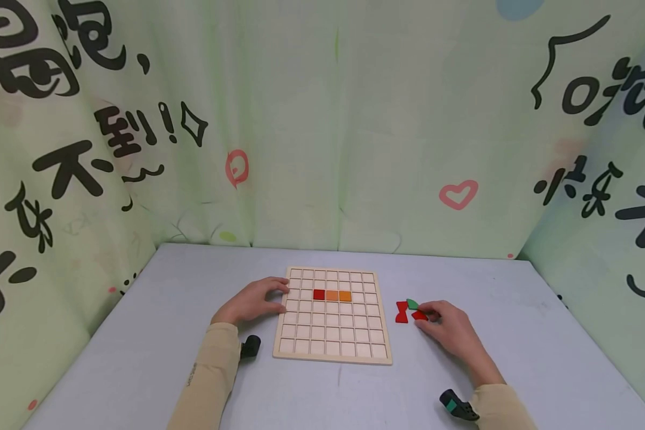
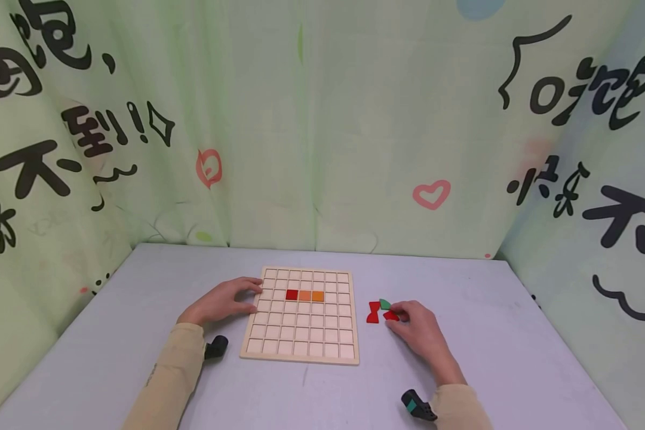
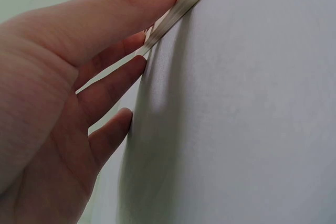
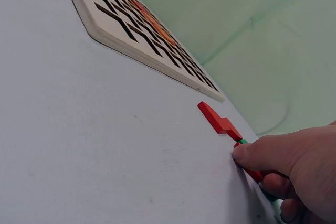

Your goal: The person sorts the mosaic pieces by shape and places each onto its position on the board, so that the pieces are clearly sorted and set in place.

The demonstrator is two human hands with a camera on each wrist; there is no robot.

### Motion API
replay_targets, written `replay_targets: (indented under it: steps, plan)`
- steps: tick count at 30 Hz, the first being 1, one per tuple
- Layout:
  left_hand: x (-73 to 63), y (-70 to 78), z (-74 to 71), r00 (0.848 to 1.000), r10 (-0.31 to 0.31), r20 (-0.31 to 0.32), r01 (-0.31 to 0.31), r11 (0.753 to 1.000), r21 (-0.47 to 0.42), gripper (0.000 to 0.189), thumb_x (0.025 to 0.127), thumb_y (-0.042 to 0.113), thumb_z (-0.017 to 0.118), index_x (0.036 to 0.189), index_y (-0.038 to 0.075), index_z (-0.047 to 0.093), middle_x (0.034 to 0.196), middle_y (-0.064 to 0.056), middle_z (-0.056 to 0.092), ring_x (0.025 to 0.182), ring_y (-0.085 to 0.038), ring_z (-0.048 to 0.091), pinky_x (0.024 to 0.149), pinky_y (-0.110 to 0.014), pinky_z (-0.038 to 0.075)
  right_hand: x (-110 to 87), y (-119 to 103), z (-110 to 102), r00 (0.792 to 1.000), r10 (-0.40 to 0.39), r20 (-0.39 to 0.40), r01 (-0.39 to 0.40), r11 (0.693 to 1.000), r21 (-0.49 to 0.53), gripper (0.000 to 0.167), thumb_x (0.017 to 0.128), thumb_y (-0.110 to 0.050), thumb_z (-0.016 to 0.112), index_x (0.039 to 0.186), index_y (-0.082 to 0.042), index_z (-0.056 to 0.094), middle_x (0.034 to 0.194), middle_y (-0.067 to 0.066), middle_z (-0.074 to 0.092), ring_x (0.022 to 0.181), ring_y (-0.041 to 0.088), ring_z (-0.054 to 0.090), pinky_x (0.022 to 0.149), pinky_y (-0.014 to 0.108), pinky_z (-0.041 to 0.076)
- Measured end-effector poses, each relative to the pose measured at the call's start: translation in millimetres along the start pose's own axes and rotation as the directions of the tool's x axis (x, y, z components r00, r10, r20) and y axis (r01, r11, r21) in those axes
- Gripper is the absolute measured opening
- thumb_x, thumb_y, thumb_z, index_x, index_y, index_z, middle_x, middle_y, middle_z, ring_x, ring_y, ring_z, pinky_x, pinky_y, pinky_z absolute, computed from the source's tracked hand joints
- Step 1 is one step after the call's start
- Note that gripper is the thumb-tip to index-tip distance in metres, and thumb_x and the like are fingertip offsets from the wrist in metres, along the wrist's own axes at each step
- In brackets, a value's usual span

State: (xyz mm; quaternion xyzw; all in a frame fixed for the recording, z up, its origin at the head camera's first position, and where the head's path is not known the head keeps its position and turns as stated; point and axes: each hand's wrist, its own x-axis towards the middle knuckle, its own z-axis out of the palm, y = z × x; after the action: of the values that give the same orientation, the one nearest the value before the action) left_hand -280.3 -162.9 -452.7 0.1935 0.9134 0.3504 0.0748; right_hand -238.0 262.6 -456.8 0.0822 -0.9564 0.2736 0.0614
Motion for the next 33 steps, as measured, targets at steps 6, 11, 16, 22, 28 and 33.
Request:
replay_targets:
  steps: [6,11,16,22,28,33]
  plan:
    - [-0.2,0.3,-0.5,1.0,0.005,-0.002,-0.005,1.0,0.011,0.039,0.085,0.017,0.077,0.12,0.006,0.066,0.143,-0.006,0.051,0.138,-0.029,0.039,0.114,-0.044,0.033,0.9,-1.2,-2.7,0.999,0.01,0.051,-0.009,1.0,-0.013,0.034,0.085,-0.007,0.075,0.117,0.001,0.066,0.11,0.016,0.065,0.099,0.03,0.058,0.088,0.05,0.054]
    - [0.6,0.4,0.2,1.0,0.004,0.001,-0.004,1.0,0.008,0.039,0.085,0.017,0.077,0.12,0.005,0.066,0.144,-0.007,0.051,0.138,-0.029,0.039,0.114,-0.044,0.033,0.2,2.1,-9.6,0.993,-0.01,0.114,0.011,1.0,-0.009,0.034,0.085,-0.007,0.074,0.117,-0.002,0.067,0.113,0.016,0.064,0.103,0.032,0.058,0.09,0.054,0.053]
    - [1.1,-0.1,0.8,1.0,-0.005,-0.002,0.005,1.0,0.004,0.038,0.085,0.016,0.077,0.12,0.006,0.066,0.144,-0.007,0.051,0.138,-0.029,0.039,0.114,-0.043,0.033,-1.8,5.5,-13.5,0.995,-0.017,0.103,0.018,1.0,-0.005,0.034,0.083,-0.01,0.077,0.116,-0.003,0.068,0.109,0.012,0.064,0.095,0.025,0.057,0.082,0.043,0.055]
    - [0.6,-1.3,0.8,1.0,0.002,-0.009,-0.002,1.0,-0.001,0.038,0.084,0.015,0.077,0.119,0.005,0.066,0.143,-0.007,0.051,0.138,-0.029,0.04,0.114,-0.043,0.034,-0.8,6.1,-12.9,0.993,-0.04,0.112,0.042,0.999,-0.021,0.029,0.082,-0.009,0.077,0.11,-0.004,0.071,0.097,0.004,0.063,0.085,0.019,0.054,0.072,0.033,0.052]
    - [0.5,-0.2,0.6,1.0,0.002,-0.008,-0.003,1.0,-0.017,0.037,0.085,0.015,0.077,0.119,0.005,0.066,0.143,-0.007,0.051,0.138,-0.03,0.039,0.114,-0.044,0.033,1.1,7.4,-10.8,0.991,-0.063,0.121,0.07,0.996,-0.048,0.029,0.081,-0.01,0.078,0.109,-0.005,0.072,0.095,0.001,0.062,0.083,0.017,0.052,0.07,0.032,0.051]
    - [-0.3,0.1,0.5,1.0,0.006,-0.01,-0.006,1.0,-0.004,0.036,0.085,0.014,0.077,0.118,0.006,0.066,0.143,-0.006,0.051,0.138,-0.029,0.04,0.114,-0.043,0.034,0.1,4.6,-11.4,0.989,-0.063,0.137,0.069,0.997,-0.046,0.029,0.082,-0.01,0.078,0.109,-0.005,0.072,0.096,0.002,0.061,0.082,0.017,0.052,0.068,0.031,0.05]
